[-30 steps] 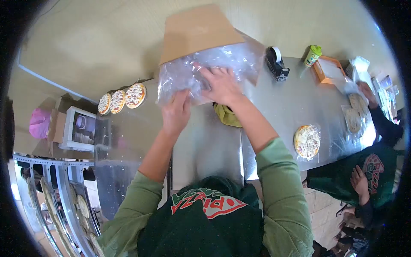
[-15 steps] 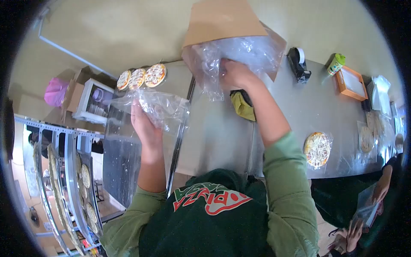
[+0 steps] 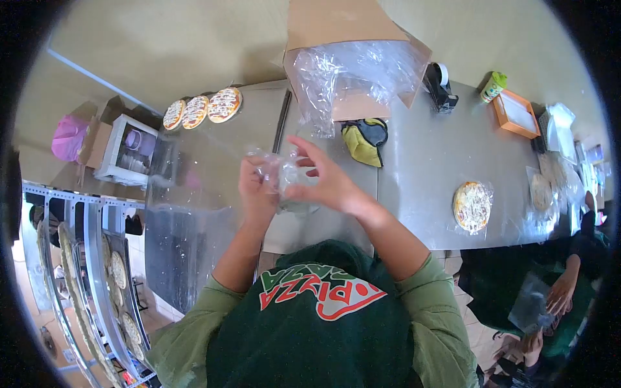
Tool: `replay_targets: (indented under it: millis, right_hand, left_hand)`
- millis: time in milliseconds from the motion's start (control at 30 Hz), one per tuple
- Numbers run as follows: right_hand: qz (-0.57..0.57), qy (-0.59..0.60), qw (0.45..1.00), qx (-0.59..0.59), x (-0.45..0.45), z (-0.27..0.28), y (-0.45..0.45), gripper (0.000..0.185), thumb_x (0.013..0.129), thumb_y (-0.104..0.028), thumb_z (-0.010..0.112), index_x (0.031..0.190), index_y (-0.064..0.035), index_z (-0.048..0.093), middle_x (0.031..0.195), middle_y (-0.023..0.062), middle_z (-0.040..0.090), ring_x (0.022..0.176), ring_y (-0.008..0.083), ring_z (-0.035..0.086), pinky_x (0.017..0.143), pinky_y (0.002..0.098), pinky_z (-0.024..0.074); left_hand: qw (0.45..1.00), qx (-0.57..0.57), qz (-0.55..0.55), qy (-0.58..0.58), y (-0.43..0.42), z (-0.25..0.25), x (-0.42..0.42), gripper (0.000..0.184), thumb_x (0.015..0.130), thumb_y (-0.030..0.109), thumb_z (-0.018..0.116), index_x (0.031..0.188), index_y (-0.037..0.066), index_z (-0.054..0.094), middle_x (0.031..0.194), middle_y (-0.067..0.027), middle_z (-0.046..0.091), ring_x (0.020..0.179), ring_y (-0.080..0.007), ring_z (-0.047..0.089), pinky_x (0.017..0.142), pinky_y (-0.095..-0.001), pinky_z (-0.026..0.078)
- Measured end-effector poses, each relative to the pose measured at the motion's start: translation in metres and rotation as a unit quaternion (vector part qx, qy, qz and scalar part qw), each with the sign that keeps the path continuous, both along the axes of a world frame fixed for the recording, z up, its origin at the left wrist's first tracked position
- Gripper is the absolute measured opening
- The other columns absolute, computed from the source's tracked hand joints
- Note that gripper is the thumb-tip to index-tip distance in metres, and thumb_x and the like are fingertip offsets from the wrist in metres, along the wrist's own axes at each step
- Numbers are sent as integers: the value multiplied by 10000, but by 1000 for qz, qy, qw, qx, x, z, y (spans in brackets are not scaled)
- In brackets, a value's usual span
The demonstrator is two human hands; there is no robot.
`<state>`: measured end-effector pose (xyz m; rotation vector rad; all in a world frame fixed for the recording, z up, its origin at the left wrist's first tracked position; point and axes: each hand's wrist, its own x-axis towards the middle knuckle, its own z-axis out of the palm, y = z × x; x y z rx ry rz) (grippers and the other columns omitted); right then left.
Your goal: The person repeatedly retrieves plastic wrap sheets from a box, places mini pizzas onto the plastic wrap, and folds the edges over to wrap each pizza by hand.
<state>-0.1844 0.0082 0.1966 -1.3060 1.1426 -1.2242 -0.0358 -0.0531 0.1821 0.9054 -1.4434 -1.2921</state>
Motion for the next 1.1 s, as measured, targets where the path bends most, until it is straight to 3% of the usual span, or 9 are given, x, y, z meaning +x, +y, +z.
replay_targets:
  millis: [67, 233, 433, 533, 567, 667, 800, 900, 1100]
  right_hand:
    - [-64, -12, 997, -37, 27, 14, 11, 731, 745, -207, 671, 1350, -100, 274, 1097, 76, 505, 967, 158, 495, 799, 308, 412]
    - [-159, -170, 963, 133, 4, -23, 15, 240, 845, -129, 572, 1071, -50, 556, 653, -43, 527, 520, 36, 432, 542, 154, 377]
    - [-216, -283, 928, 110, -13, -29, 33, 379, 859, -212, 576, 1200, -84, 471, 973, 51, 546, 829, 94, 512, 684, 227, 449]
    - [-301, -168, 938, 32, -3, -12, 46, 679, 844, -352, 559, 1371, -98, 214, 1285, 148, 359, 1138, 217, 428, 870, 370, 425]
    - [-237, -121, 964, 5, 2, 2, 53, 923, 792, -303, 630, 1411, -131, -32, 1413, 171, 158, 1262, 314, 292, 936, 439, 367]
    - [-290, 224, 929, -53, 14, 12, 60, 955, 769, -183, 652, 1410, -127, -54, 1423, 170, 137, 1232, 309, 332, 920, 408, 385]
    - [-292, -9, 953, 83, -25, -20, 84, 533, 848, -54, 543, 1320, -26, 299, 1054, 138, 567, 838, 187, 592, 731, 265, 470]
    - [-217, -130, 963, 91, -37, -31, 102, 232, 883, -37, 492, 1111, 2, 488, 811, 72, 614, 691, 124, 585, 655, 237, 473]
    - [-199, -222, 951, 76, -56, -38, 127, 120, 885, -62, 503, 989, -9, 530, 855, 65, 607, 737, 115, 578, 665, 255, 481]
  left_hand:
    - [986, -101, -7, -129, -4, -17, 7, 98, 860, 90, 564, 894, 41, 487, 552, 31, 446, 490, -34, 377, 432, -213, 295]
    - [993, -20, -71, -92, -7, -9, 13, 107, 885, 118, 533, 910, 39, 466, 537, 39, 409, 455, -28, 343, 412, -202, 268]
    - [981, 88, -162, -56, -16, -6, 2, 129, 910, 166, 495, 907, 45, 448, 558, 36, 410, 466, -23, 360, 407, -188, 274]
    - [987, -16, -133, -94, -8, -11, -11, 136, 919, 169, 474, 923, 37, 442, 616, -3, 454, 513, -55, 407, 464, -217, 333]
    - [984, -65, -120, -114, -5, -14, -16, 139, 921, 167, 467, 933, 32, 440, 642, -21, 474, 534, -72, 430, 492, -233, 361]
    - [939, -313, -105, -93, 2, -15, -39, 143, 932, 176, 438, 925, 33, 432, 742, -69, 522, 580, -102, 485, 556, -242, 417]
    - [983, 26, -165, 77, 22, -3, -49, 182, 932, 221, 436, 928, 39, 433, 810, -74, 559, 680, -151, 538, 650, -281, 460]
    - [975, 88, -186, 88, 27, -6, -55, 304, 932, 358, 403, 935, 57, 450, 875, -72, 587, 732, -163, 567, 679, -298, 473]
    - [847, 409, -338, -18, 27, 16, -80, 486, 900, 529, 351, 903, 72, 517, 930, -55, 610, 639, -112, 544, 589, -275, 471]
